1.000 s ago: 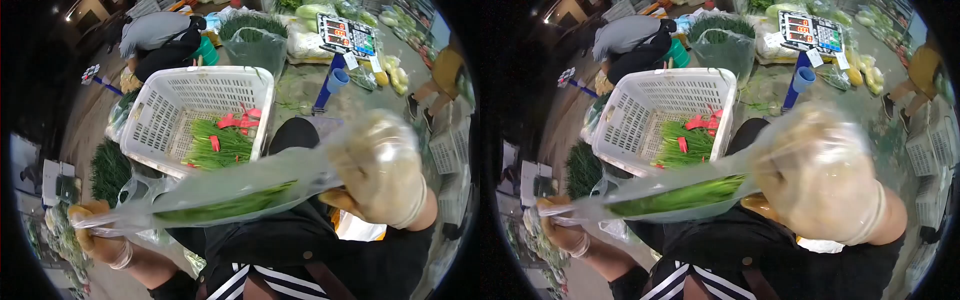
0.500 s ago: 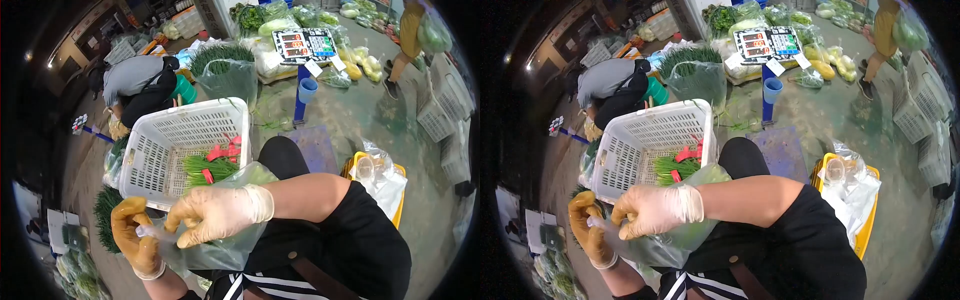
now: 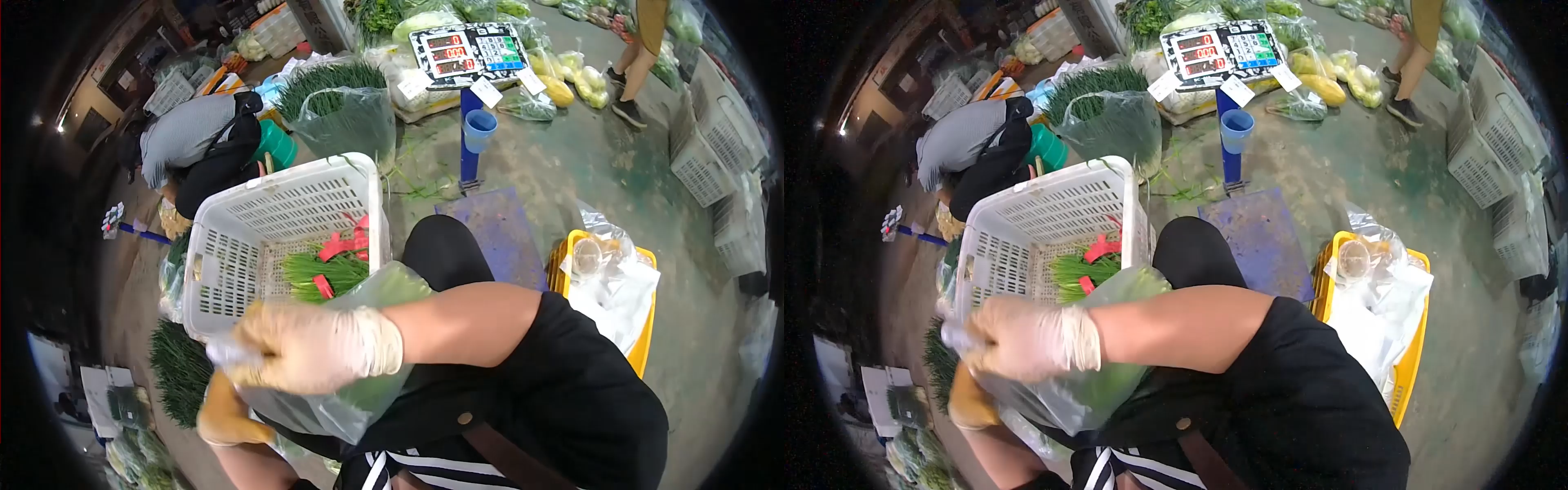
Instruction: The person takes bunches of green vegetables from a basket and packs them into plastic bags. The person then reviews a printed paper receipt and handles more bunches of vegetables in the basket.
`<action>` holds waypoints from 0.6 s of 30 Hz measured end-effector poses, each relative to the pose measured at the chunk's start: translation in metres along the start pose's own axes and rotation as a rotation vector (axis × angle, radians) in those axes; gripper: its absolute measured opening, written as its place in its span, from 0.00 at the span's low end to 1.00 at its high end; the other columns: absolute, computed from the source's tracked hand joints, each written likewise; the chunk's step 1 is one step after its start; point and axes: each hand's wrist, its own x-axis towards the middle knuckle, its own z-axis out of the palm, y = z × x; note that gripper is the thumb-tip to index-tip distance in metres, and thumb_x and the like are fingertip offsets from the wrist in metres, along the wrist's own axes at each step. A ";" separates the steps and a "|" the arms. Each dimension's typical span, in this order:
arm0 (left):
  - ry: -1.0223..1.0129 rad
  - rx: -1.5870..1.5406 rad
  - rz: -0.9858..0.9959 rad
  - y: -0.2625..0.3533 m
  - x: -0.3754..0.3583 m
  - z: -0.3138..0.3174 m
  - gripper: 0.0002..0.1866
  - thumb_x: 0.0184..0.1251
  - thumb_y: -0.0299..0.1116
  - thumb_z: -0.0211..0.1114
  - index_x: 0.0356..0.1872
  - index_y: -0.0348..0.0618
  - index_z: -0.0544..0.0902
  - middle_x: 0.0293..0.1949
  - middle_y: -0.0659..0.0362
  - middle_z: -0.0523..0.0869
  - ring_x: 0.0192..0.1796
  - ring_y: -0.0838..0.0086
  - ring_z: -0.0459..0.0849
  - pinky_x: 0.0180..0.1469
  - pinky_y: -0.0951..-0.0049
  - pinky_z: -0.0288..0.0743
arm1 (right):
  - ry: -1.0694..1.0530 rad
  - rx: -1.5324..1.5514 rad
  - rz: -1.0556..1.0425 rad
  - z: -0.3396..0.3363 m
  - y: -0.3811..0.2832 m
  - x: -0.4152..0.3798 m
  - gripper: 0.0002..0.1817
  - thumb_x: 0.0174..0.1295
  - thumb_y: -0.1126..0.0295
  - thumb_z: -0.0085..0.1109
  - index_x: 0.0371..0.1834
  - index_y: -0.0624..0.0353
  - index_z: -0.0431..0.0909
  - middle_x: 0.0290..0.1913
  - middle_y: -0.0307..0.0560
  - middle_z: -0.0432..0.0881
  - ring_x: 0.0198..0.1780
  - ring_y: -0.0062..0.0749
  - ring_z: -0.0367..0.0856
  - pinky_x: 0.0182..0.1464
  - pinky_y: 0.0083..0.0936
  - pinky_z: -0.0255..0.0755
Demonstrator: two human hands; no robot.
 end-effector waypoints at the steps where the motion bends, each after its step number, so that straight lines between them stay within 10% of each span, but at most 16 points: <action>1: 0.028 -0.002 0.057 -0.012 0.002 0.013 0.54 0.41 0.37 0.81 0.70 0.33 0.59 0.66 0.52 0.69 0.68 0.63 0.67 0.69 0.64 0.58 | 0.002 0.019 0.132 -0.010 -0.004 0.004 0.09 0.62 0.67 0.58 0.33 0.62 0.77 0.27 0.49 0.79 0.28 0.38 0.78 0.34 0.32 0.71; 4: 0.340 0.111 -0.065 -0.066 -0.003 0.021 0.47 0.51 0.31 0.75 0.71 0.36 0.58 0.67 0.52 0.67 0.69 0.63 0.66 0.71 0.64 0.57 | -0.099 -0.182 -0.074 -0.015 -0.010 0.004 0.12 0.54 0.65 0.64 0.36 0.62 0.78 0.28 0.48 0.81 0.29 0.36 0.80 0.35 0.33 0.72; 6: 0.636 -0.035 0.116 -0.089 -0.002 0.011 0.20 0.73 0.39 0.54 0.60 0.40 0.71 0.59 0.55 0.73 0.65 0.64 0.69 0.67 0.63 0.63 | -0.108 -0.143 -0.168 -0.034 -0.021 0.002 0.26 0.49 0.65 0.68 0.53 0.56 0.75 0.26 0.45 0.79 0.29 0.36 0.78 0.35 0.32 0.72; 9: 0.223 -0.378 0.802 -0.086 0.009 -0.013 0.11 0.73 0.39 0.52 0.39 0.43 0.78 0.56 0.57 0.75 0.62 0.65 0.73 0.65 0.59 0.63 | -0.090 -0.240 -0.124 -0.104 -0.047 -0.010 0.38 0.44 0.65 0.70 0.64 0.55 0.70 0.33 0.42 0.80 0.30 0.28 0.75 0.35 0.27 0.71; 10: 0.644 -0.448 0.837 -0.076 0.011 0.009 0.11 0.73 0.38 0.52 0.29 0.49 0.70 0.46 0.58 0.75 0.51 0.65 0.78 0.58 0.62 0.69 | -0.044 -0.384 -0.162 -0.122 -0.043 -0.017 0.39 0.43 0.66 0.71 0.64 0.55 0.71 0.35 0.42 0.79 0.33 0.27 0.76 0.37 0.28 0.71; 11: 0.924 0.147 0.781 -0.082 0.003 0.002 0.12 0.74 0.38 0.51 0.27 0.50 0.67 0.43 0.59 0.75 0.46 0.68 0.77 0.51 0.68 0.70 | -0.001 -0.526 -0.200 -0.133 -0.036 -0.024 0.39 0.43 0.66 0.71 0.64 0.55 0.72 0.36 0.42 0.79 0.35 0.27 0.77 0.39 0.28 0.72; 16: 0.136 -0.888 0.711 -0.070 0.001 -0.005 0.20 0.81 0.42 0.38 0.24 0.53 0.65 0.09 0.69 0.62 0.12 0.82 0.58 0.20 0.80 0.52 | 0.032 -0.976 -0.122 -0.139 0.012 -0.048 0.26 0.50 0.74 0.64 0.57 0.55 0.78 0.44 0.49 0.77 0.47 0.43 0.77 0.51 0.33 0.73; 18: 0.172 -0.934 0.632 -0.066 -0.003 -0.015 0.19 0.81 0.42 0.39 0.24 0.52 0.65 0.09 0.69 0.63 0.09 0.84 0.58 0.17 0.81 0.50 | 0.184 -1.256 0.196 -0.143 0.008 -0.038 0.16 0.53 0.75 0.60 0.47 0.56 0.80 0.46 0.51 0.76 0.49 0.49 0.76 0.53 0.34 0.72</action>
